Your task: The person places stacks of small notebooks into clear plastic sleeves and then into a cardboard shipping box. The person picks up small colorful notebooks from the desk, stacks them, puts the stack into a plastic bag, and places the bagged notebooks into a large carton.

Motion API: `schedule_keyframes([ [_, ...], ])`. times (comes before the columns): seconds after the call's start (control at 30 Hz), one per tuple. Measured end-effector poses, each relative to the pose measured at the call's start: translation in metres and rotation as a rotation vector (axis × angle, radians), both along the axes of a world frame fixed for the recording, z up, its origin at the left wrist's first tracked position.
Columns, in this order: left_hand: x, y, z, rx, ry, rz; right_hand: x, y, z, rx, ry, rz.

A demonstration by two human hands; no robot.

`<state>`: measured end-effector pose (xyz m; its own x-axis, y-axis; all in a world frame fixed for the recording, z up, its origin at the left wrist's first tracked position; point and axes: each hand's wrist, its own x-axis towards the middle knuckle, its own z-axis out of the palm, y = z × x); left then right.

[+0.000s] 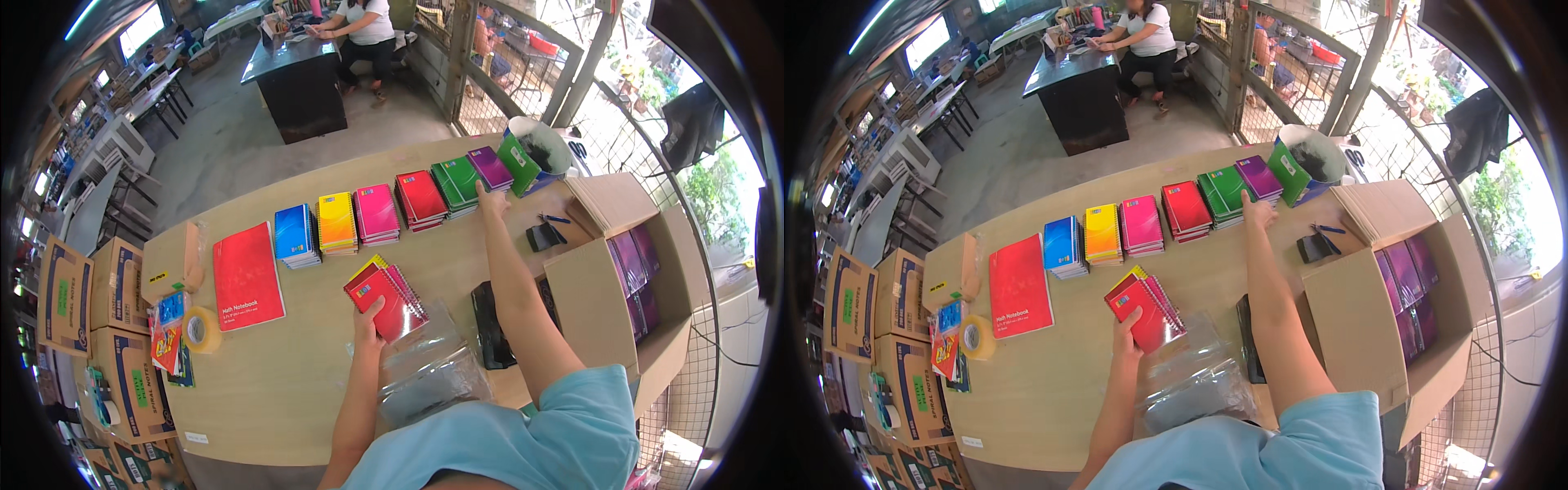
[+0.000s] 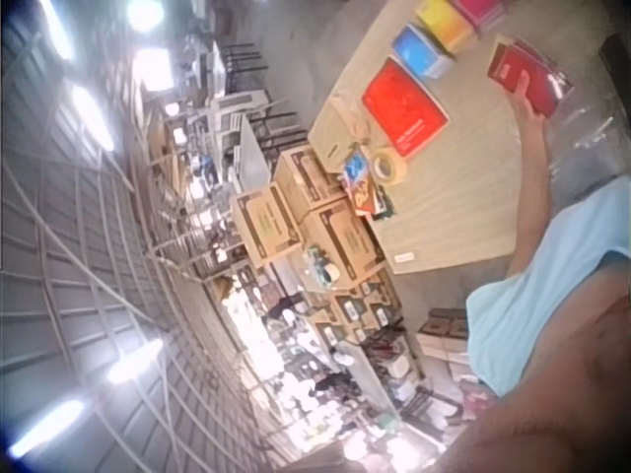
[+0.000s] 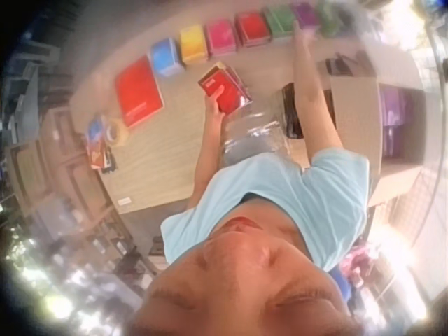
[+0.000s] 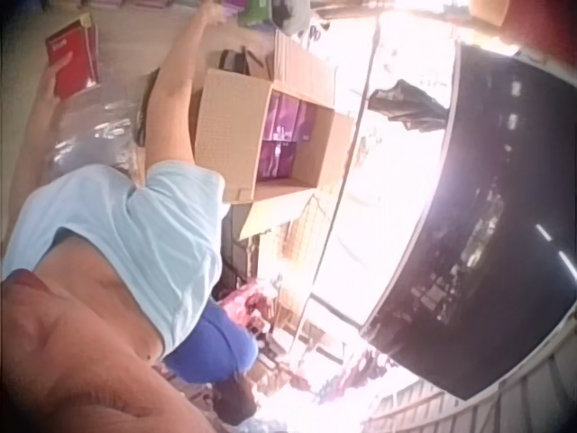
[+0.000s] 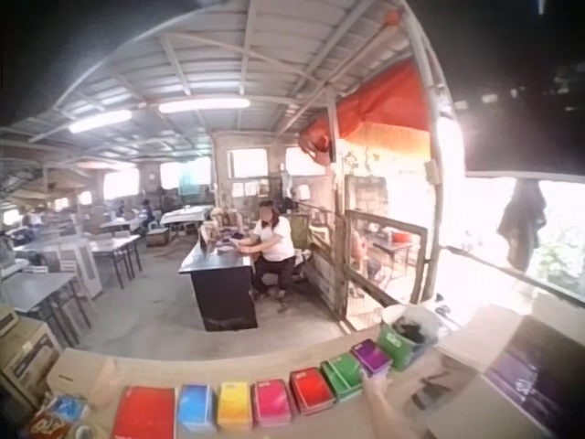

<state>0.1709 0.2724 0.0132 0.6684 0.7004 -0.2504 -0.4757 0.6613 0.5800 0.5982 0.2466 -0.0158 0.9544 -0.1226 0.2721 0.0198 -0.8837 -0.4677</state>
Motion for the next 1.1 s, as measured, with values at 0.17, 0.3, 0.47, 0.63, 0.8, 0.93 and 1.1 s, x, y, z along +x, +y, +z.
schedule_keyframes([
  [0.17,-0.007,0.012,-0.007,0.001,0.087,0.088,-0.031,0.015,0.001,0.664,-0.001,0.154],
  [0.3,-0.003,0.013,-0.004,0.012,0.079,0.094,-0.09,-0.026,0.045,1.362,0.338,0.373],
  [0.47,0.0,0.011,-0.007,0.024,0.08,0.104,-0.224,-0.067,0.104,1.535,0.923,0.696],
  [0.63,0.008,0.0,-0.014,0.045,0.068,0.098,-0.28,-0.09,0.095,1.289,0.925,0.792],
  [0.8,-0.01,0.003,-0.013,0.112,0.145,-0.154,-0.253,-0.082,0.149,0.646,0.861,1.469],
  [0.93,-0.021,-0.012,-0.019,-0.107,-0.139,-0.379,-0.271,-0.052,0.153,0.11,0.644,1.616],
  [1.1,-0.024,-0.028,-0.012,-0.019,0.122,-0.328,-0.277,-0.035,0.119,0.289,-0.295,1.622],
])
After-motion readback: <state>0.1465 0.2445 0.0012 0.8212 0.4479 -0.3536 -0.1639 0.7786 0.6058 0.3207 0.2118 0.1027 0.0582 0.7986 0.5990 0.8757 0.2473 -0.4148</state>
